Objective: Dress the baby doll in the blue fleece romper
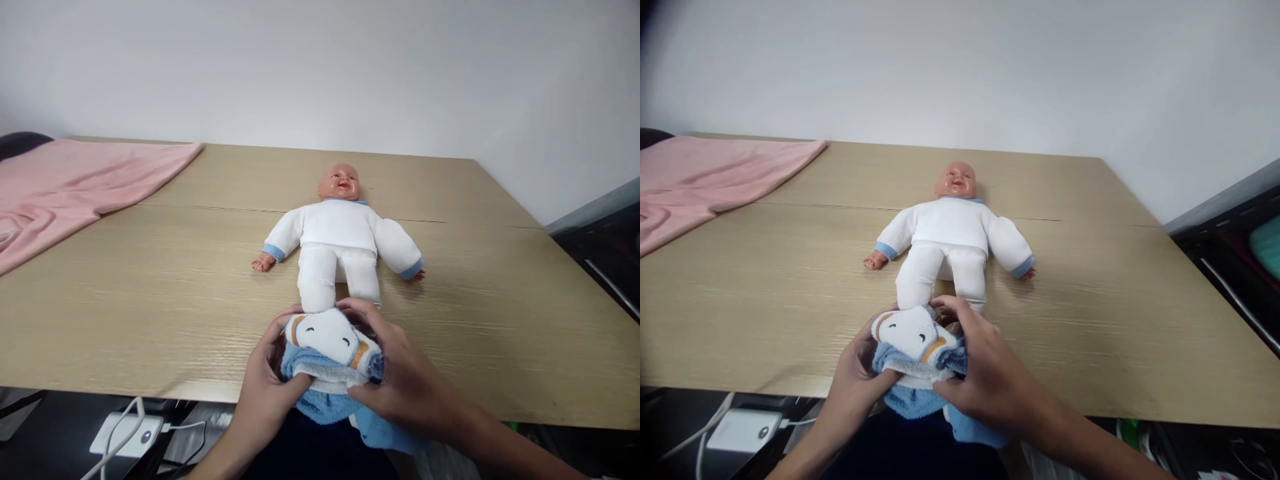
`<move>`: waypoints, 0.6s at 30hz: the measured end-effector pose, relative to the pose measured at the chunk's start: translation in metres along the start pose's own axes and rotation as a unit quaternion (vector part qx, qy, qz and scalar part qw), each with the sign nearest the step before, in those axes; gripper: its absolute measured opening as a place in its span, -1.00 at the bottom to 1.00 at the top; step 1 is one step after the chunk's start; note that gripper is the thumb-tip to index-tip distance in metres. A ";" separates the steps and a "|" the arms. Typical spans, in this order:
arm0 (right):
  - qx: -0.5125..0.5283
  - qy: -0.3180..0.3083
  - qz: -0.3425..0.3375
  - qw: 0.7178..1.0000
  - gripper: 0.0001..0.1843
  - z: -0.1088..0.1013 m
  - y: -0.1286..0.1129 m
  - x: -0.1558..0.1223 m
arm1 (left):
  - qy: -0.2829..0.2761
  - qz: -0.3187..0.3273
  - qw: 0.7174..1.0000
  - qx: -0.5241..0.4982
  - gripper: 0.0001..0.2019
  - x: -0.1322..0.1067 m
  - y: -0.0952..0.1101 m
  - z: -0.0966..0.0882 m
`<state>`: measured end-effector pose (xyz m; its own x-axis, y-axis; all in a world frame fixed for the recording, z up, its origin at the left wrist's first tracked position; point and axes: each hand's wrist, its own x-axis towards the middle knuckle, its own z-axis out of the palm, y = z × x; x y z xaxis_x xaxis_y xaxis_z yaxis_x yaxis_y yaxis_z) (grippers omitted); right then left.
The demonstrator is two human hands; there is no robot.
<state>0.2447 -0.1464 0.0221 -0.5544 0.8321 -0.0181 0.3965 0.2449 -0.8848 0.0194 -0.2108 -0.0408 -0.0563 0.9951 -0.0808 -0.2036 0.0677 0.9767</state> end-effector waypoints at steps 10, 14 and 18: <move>0.133 0.045 0.066 0.988 -0.16 0.002 0.004 -0.002 | -0.062 0.011 0.989 0.134 -0.22 -0.018 -0.004 -0.006; 0.113 0.063 0.050 0.990 -0.21 0.005 0.003 -0.003 | -0.066 0.016 0.985 0.156 -0.30 -0.014 0.000 -0.004; 0.082 0.061 0.016 0.995 -0.12 0.006 0.001 -0.006 | -0.088 0.025 0.987 0.132 -0.27 -0.012 0.004 -0.006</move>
<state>0.2444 -0.1541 0.0185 -0.4458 0.8951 -0.0002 0.2830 0.1407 -0.9487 0.0135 -0.2230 -0.0373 0.1157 0.9931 -0.0181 0.0583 0.0114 0.9982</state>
